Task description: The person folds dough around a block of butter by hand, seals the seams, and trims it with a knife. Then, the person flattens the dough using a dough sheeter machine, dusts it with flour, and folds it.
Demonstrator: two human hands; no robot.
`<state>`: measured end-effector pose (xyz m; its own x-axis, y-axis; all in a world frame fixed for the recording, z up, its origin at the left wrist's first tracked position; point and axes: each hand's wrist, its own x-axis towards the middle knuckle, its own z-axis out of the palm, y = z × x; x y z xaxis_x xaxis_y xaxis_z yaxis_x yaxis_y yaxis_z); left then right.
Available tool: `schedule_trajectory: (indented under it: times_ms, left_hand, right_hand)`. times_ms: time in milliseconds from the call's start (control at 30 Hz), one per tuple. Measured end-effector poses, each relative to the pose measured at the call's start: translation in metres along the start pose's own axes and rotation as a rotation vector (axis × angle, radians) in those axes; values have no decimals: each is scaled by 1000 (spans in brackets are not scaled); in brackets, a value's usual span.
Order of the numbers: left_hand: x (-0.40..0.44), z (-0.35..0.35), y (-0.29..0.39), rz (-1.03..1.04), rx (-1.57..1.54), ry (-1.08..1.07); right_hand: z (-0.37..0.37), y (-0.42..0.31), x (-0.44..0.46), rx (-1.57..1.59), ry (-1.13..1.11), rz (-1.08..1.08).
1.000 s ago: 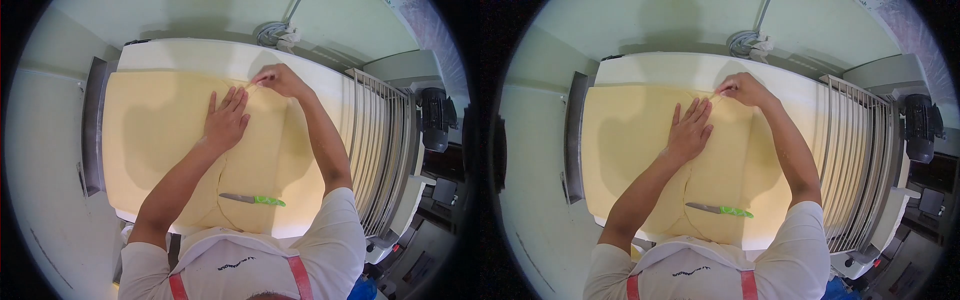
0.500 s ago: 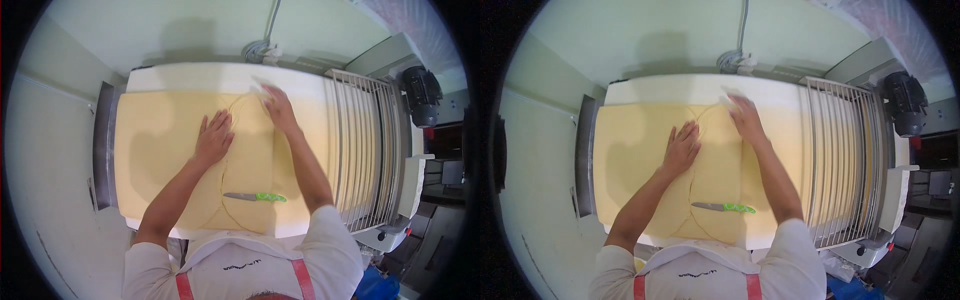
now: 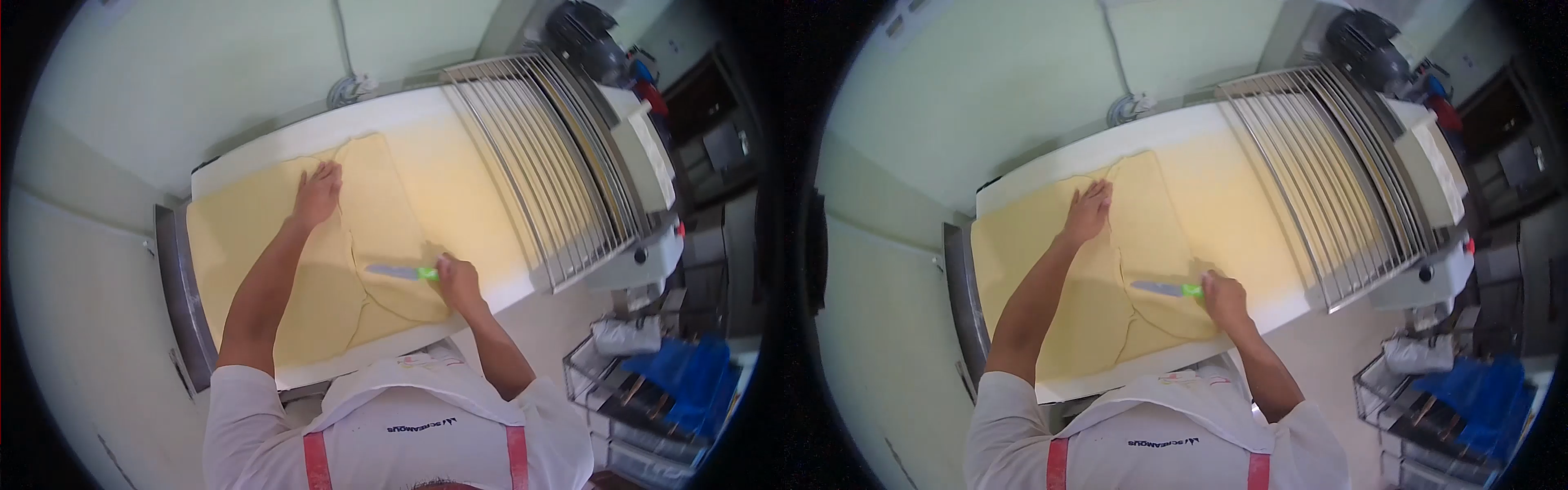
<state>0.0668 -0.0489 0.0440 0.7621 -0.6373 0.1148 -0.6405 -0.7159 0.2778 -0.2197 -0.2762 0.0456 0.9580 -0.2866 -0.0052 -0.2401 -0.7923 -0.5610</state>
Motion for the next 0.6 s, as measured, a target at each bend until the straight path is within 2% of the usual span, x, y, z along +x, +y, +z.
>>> schedule_trajectory:
  times_ms: [33,67,100,167,233,267,300,333,400,467,533,567,600]
  left_hand:
    - [-9,2,-1,36,-16,53]
    - [-17,4,2,75,-37,103]
    - [-28,7,9,78,12,60]
    - [-35,27,-6,76,93,100]
    - [-29,41,-21,110,200,61]
    - [-28,30,-15,116,234,14]
    - [-25,39,-29,187,201,71]
    - [-18,47,-41,165,109,41]
    - [-17,10,8,12,133,-53]
    - [9,36,-1,91,-39,-9]
    - [-3,46,-26,128,-182,97]
    - [-7,40,-14,108,-157,64]
    - [-11,38,-2,57,-210,91]
  right_hand:
    - [8,23,-16,33,123,-60]
    - [18,50,-38,198,257,57]
    - [28,79,-70,356,389,180]
    - [34,93,-127,875,641,500]
    - [8,90,-179,1593,982,803]
    - [3,101,-200,1598,1059,910]
    - [7,118,-214,1624,1130,1004]
    - [12,136,-224,1668,1186,1101]
    - [15,174,-226,1478,1094,1176]
    - [15,216,-206,1012,1037,1106]
    - [10,267,-185,917,966,912]
    - [9,307,-173,775,860,870]
    - [0,346,-159,831,760,901]
